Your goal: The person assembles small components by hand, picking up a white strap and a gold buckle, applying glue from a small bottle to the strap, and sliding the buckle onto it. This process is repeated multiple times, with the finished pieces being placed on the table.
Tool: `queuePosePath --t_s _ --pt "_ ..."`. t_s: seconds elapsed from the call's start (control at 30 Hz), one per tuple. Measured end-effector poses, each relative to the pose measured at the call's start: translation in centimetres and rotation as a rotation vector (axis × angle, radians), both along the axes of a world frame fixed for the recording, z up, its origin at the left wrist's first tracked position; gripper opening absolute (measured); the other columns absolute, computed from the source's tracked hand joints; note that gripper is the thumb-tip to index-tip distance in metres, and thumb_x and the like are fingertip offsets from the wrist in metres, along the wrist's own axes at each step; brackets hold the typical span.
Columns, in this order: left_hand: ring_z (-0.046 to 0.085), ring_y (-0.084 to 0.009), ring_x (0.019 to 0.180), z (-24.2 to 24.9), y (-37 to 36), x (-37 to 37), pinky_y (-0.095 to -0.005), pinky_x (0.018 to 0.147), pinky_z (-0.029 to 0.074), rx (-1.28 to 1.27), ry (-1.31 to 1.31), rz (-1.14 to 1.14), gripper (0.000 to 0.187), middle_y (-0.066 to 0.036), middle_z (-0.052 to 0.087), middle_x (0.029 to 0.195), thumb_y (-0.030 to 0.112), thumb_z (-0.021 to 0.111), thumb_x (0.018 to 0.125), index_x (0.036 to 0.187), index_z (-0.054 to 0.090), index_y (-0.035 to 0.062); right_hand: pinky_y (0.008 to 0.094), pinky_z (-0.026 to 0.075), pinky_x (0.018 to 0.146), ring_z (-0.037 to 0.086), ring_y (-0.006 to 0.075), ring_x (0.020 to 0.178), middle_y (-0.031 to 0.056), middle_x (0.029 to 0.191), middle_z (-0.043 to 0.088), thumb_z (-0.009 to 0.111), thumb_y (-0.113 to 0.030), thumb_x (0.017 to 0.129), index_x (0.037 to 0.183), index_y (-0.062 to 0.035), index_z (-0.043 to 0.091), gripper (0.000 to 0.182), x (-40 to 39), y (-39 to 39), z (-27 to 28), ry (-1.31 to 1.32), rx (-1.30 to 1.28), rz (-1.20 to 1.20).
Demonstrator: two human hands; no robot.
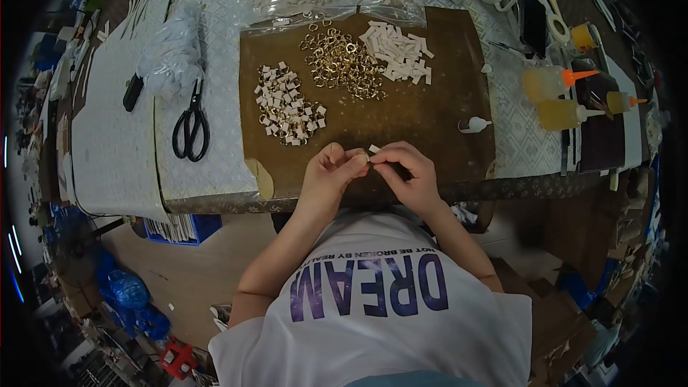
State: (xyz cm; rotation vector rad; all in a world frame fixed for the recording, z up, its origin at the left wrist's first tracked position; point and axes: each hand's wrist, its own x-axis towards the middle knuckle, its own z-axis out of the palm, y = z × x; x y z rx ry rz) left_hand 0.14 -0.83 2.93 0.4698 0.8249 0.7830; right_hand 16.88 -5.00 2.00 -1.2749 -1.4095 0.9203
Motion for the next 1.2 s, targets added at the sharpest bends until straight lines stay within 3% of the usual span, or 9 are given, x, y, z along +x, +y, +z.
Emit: queuePosePath --t_s 1.2 --pt "0.057 -0.0117 0.076 -0.16 0.22 -0.03 -0.0242 0.070 0.047 0.025 0.046 -0.054 0.035 -0.010 0.062 0.091 0.004 0.065 0.083 0.065 0.036 0.0119 0.0262 0.049 0.069 0.061 0.0174 0.079 0.0078 0.090 0.061 0.068 -0.001 0.075 0.091 -0.0034 0.064 0.016 -0.35 0.58 -0.11 -0.002 0.011 -0.071"
